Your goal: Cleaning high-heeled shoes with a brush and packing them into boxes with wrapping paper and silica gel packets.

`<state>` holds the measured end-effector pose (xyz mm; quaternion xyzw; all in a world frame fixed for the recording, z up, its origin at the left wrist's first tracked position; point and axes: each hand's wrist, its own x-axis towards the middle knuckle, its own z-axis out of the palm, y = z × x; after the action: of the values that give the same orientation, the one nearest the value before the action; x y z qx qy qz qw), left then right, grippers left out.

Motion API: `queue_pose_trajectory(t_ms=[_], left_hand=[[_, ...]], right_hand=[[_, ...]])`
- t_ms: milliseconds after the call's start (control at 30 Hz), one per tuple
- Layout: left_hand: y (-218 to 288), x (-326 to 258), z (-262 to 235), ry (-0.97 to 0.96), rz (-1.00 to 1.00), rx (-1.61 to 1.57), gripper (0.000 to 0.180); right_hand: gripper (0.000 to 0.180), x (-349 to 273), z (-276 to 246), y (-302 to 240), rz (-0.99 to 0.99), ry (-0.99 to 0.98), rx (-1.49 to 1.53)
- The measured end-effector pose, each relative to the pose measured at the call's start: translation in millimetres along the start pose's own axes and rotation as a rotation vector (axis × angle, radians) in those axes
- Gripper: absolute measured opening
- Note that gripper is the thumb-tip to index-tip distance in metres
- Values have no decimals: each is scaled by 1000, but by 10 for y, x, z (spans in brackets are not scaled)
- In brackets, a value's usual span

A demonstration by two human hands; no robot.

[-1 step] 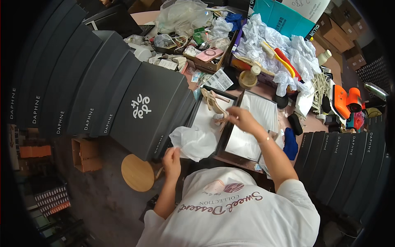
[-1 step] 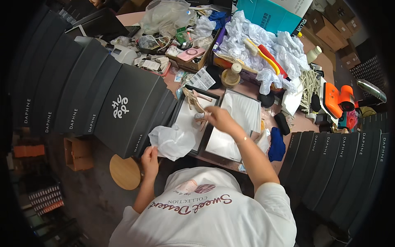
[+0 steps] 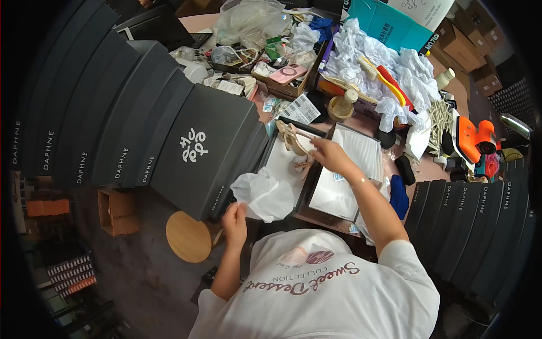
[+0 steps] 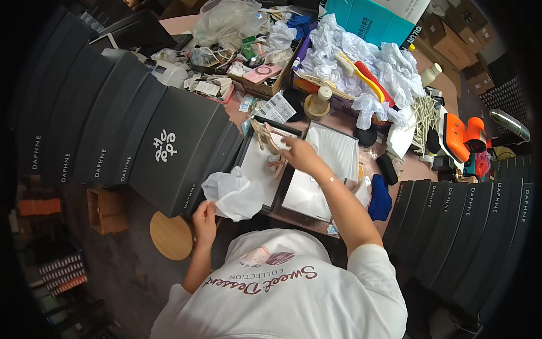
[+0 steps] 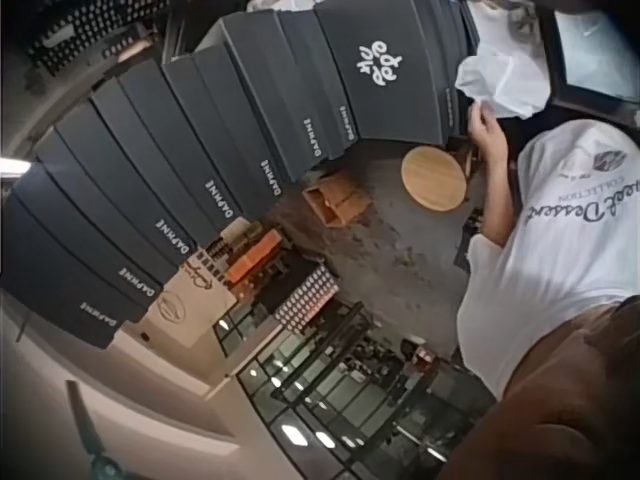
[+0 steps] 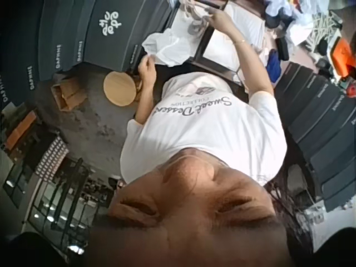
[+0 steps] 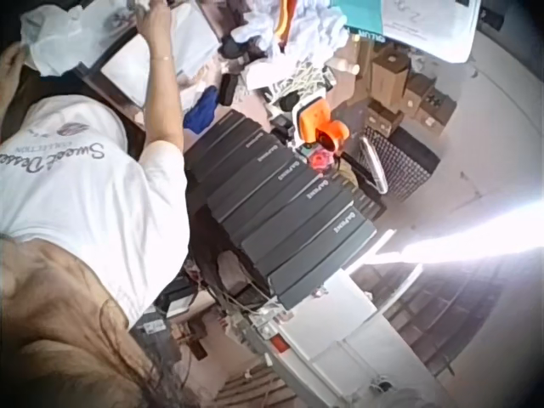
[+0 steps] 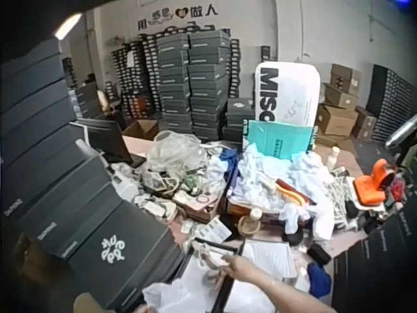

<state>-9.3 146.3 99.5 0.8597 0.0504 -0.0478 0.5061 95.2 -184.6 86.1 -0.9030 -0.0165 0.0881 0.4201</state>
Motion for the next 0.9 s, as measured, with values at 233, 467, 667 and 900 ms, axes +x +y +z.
queue_pose_trajectory(t_ms=[233, 467, 667, 900], left_hand=[[127, 26, 78, 33, 154, -94, 23], [141, 743, 239, -318, -46, -156, 33], [925, 697, 833, -1385, 53, -114, 42], [547, 578, 1281, -1583, -351, -459, 55]], right_hand=[[21, 572, 565, 421, 80, -233, -13], [27, -247, -464, -462, -273, -803, 118], [16, -892, -364, -787, -687, -569, -748], [41, -1380, -656, -636, -216, 290, -61]])
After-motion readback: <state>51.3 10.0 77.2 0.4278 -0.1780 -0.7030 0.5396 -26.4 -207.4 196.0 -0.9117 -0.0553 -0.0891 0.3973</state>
